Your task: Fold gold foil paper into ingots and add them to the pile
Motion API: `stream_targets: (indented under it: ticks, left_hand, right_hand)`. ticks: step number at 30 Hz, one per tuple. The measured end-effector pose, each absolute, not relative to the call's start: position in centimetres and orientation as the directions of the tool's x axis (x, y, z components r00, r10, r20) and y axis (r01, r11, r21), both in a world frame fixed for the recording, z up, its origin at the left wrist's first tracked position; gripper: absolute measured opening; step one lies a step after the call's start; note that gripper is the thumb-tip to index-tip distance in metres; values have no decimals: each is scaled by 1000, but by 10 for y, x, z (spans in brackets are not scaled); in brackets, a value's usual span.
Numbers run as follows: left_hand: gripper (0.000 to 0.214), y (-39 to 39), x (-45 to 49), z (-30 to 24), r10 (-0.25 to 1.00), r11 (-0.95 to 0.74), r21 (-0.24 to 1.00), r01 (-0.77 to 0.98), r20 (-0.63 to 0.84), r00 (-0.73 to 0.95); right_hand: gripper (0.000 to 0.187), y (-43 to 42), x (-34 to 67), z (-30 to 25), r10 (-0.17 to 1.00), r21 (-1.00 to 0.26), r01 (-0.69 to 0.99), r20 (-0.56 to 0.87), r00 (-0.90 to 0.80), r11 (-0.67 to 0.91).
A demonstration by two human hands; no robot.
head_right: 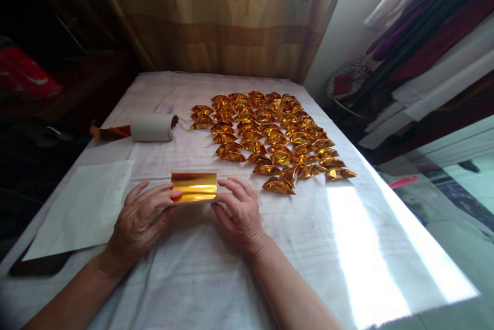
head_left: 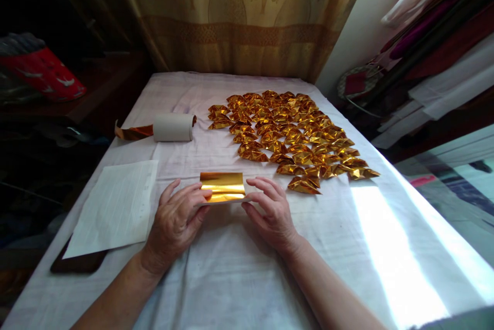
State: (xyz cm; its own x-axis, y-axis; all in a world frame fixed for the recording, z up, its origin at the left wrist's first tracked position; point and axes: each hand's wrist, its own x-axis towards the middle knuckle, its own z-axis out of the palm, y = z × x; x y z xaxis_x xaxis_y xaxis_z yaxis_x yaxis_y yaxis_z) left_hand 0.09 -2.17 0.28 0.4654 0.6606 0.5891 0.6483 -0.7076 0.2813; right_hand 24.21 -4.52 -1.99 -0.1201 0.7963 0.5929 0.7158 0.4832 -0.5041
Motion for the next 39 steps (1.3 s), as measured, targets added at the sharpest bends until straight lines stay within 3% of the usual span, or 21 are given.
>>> stream_targets:
  ticks: [5, 9, 12, 16, 19, 22, 25, 30, 34, 39]
  left_hand:
    - [9, -26, 1, -5, 778, -577, 474, 665, 568, 270]
    - [37, -29, 6, -10, 931, -349, 696, 628, 334, 146]
    - [57, -26, 9, -12, 966, -256, 742, 619, 216, 141]
    - [52, -24, 9, -11, 920, -366, 657, 659, 363, 149]
    - [36, -27, 7, -6, 817, -526, 521, 672, 528, 231]
    - [30, -31, 4, -2, 717, -660, 419, 623, 598, 358]
    - [33, -31, 3, -3, 667, -729, 350, 589, 560, 492]
    - [44, -25, 6, -11, 667, -743, 273, 611, 377, 643]
    - [56, -25, 9, -20, 710, -703, 225, 675, 262, 653]
    - [58, -29, 11, -26, 757, -645, 162, 747, 272, 594]
  right_hand:
    - [14, -48, 238, -13, 819, -598, 623, 561, -125, 504]
    - [14, -46, 234, -19, 848, -628, 653, 528, -43, 424]
    - [21, -42, 234, -27, 897, -668, 685, 440, 48, 291]
    - [32, -39, 236, -33, 922, -728, 659, 362, 136, 188]
    - [36, -39, 236, -33, 918, -767, 608, 365, 153, 204]
    - [37, -37, 236, -29, 914, -774, 586, 384, 131, 241]
    - [35, -30, 236, -26, 909, -728, 631, 408, 83, 269]
    - [34, -15, 235, -33, 919, -616, 750, 394, 27, 243]
    - [34, -15, 237, -33, 934, -621, 750, 358, 12, 229]
    - [40, -29, 242, -25, 936, -672, 668, 336, -108, 318]
